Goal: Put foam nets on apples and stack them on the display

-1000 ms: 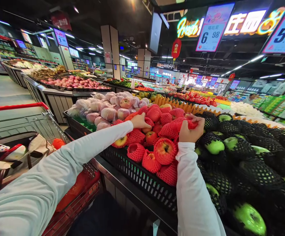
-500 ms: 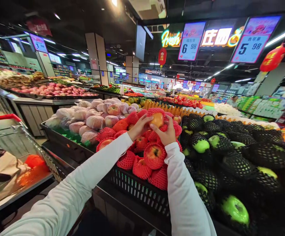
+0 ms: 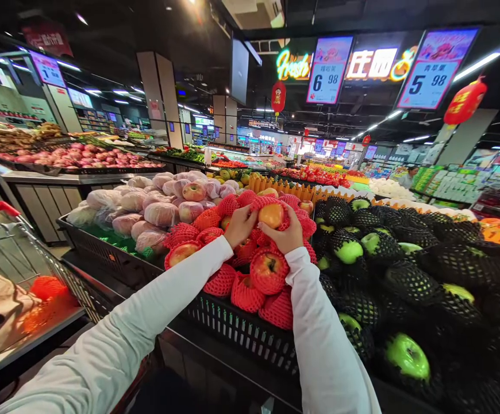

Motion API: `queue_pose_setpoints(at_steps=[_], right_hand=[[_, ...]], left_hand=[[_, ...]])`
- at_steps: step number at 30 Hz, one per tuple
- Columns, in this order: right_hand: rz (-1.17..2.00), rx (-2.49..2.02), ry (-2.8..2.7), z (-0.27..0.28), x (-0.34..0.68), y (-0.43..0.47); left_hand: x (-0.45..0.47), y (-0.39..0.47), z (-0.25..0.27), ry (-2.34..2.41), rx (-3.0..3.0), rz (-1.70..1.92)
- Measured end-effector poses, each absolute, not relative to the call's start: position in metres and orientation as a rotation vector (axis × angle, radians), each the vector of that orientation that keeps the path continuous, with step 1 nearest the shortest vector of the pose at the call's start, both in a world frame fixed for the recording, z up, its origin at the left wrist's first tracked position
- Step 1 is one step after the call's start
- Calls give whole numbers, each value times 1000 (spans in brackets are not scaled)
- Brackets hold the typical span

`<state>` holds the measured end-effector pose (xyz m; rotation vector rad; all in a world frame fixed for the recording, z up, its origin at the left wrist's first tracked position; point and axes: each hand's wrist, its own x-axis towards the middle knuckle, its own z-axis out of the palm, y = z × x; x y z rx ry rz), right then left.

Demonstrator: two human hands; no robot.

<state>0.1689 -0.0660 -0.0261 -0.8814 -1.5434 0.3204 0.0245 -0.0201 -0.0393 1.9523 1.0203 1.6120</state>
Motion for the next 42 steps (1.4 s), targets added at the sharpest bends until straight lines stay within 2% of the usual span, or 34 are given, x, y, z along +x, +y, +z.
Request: queue_pose_setpoints(at_steps=[5, 11, 15, 20, 24, 27, 30, 33, 37, 42], right_hand=[[72, -903, -1355, -26, 173, -62], [317, -851, -1229, -29, 172, -58], [440, -848, -1120, -27, 171, -57], [245, -812, -1363, -27, 174, -59], [206, -800, -1529, -29, 175, -60], [105, -941, -1486, -27, 177, -63], [-132, -1128, -1419, -22, 180, -69], [-268, -1139, -1357, -17, 176, -77], [-165, -1010, -1569, -14, 167, -85], [115, -973, -1626, -16, 166, -85]], left_hand=[[14, -39, -33, 1327, 2390, 1614], [15, -55, -32, 793, 2601, 1760], [18, -50, -35, 595, 2658, 1685], [23, -41, -42, 618, 2587, 1640], [24, -32, -50, 597, 2372, 1566], [25, -29, -53, 559, 2320, 1648], [25, -31, -50, 516, 2293, 1741], [24, -33, -44, 643, 2198, 1832], [19, -30, -40, 870, 1976, 1982], [14, -33, -41, 620, 2115, 1927]])
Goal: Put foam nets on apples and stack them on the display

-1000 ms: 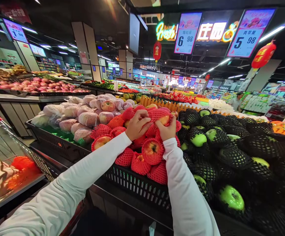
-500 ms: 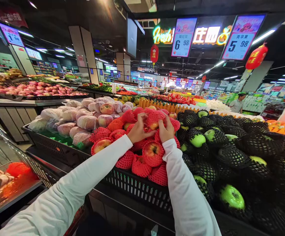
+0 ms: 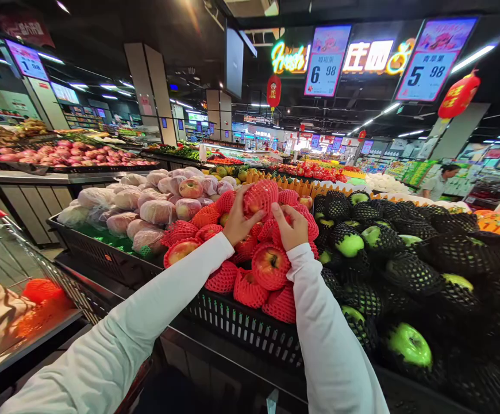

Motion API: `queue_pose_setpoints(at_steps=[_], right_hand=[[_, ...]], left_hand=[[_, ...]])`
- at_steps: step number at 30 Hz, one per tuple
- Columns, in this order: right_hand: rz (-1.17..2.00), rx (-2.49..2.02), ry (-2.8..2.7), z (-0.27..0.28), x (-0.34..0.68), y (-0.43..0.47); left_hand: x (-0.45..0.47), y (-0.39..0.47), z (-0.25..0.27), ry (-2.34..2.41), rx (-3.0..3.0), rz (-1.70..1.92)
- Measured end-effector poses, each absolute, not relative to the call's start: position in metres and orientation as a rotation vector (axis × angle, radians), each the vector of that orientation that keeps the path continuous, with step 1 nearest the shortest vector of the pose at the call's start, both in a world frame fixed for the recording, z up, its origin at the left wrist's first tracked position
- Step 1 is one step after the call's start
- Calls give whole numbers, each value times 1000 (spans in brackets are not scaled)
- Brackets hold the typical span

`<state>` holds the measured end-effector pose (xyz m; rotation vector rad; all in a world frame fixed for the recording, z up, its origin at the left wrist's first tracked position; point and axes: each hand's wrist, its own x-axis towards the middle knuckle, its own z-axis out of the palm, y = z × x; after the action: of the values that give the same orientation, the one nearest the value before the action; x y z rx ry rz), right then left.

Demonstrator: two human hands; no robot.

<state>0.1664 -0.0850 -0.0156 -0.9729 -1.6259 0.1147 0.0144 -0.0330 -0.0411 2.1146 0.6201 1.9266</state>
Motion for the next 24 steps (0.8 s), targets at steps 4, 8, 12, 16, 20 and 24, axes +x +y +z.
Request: queue_pose_setpoints(at_steps=[4, 8, 12, 16, 20, 24], right_hand=[[114, -989, -1548, -18, 169, -81], [153, -853, -1699, -15, 167, -83], [148, -813, -1773, -10, 168, -88], [-123, -889, -1612, -10, 172, -88], [-174, -873, -1593, -12, 173, -84], [-179, -878, -1546, -15, 176, -81]], left_hand=[[12, -40, -40, 350, 2354, 1693], [9, -39, -35, 374, 2315, 1816], [-11, -36, -26, 638, 2012, 2010], [-48, -57, -21, 665, 2102, 1662], [-59, -92, -40, 708, 2588, 1049], [-45, -103, -58, 896, 2689, 794]])
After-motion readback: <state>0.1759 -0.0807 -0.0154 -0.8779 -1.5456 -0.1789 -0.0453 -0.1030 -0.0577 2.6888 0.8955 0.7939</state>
